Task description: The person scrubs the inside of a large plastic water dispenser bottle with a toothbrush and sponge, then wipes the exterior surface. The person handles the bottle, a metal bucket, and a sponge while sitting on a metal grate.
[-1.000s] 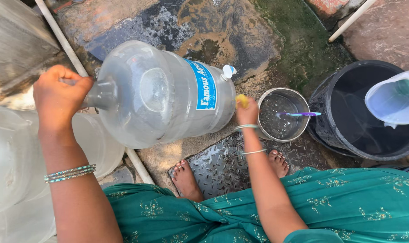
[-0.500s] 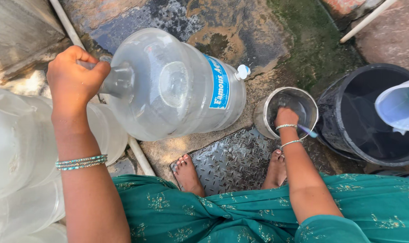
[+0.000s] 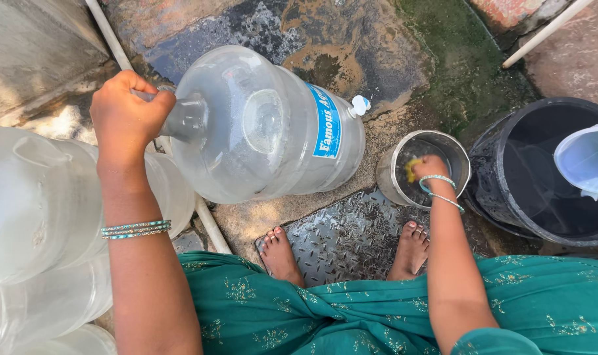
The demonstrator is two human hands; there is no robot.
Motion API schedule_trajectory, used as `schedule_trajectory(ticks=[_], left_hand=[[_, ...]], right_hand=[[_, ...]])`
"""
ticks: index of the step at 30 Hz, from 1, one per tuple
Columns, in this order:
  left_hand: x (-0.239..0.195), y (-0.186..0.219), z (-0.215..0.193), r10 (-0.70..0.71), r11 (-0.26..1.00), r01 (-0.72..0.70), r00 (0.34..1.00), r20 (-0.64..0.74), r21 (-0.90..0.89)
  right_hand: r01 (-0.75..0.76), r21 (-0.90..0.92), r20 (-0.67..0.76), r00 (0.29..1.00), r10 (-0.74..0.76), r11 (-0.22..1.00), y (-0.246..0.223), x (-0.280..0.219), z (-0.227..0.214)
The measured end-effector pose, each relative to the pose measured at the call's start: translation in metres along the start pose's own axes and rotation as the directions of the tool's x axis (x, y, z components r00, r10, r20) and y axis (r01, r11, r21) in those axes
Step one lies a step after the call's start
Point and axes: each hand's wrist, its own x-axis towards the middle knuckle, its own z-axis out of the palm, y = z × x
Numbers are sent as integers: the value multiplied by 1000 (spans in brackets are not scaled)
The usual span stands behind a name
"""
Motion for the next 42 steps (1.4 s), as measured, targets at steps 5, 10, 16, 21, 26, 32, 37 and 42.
schedule_trajectory(ticks=[5,10,16,21,26,32,37,42], left_hand=[[2,6,0,-40,999,40,999,10,-24],[-1,10,-2,-83,996,84,996,24,-33],[-6,1,-4,-75,996,75,997,-3,-44],[-7,-11,-11,-54,995,57,998,33,-82],[-9,-7,-12,-83,992,85,996,18,-94],[-10,9,-17,-331,941,334,942,53,-61],[-11,17,-28,-309,934,331,938,156,-137],[-16,25,-24,-250,948,266,962,107,-174]], right_hand=[[569,384,-431,807,-404,727,-108,-66,28],[780,527,-552,616,-562,338,-264,-211,105],[910,-172,-301,317,-899,378,-289,-304,134],[783,-131,-514,471,-717,608,-203,-186,165],[318,859,-291,948,-128,401,-102,-47,181],[-220,971,234,957,-171,98,-61,-16,183],[3,955,52,983,-177,296,-101,-46,141],[721,309,-541,670,-509,620,-211,-167,139]])
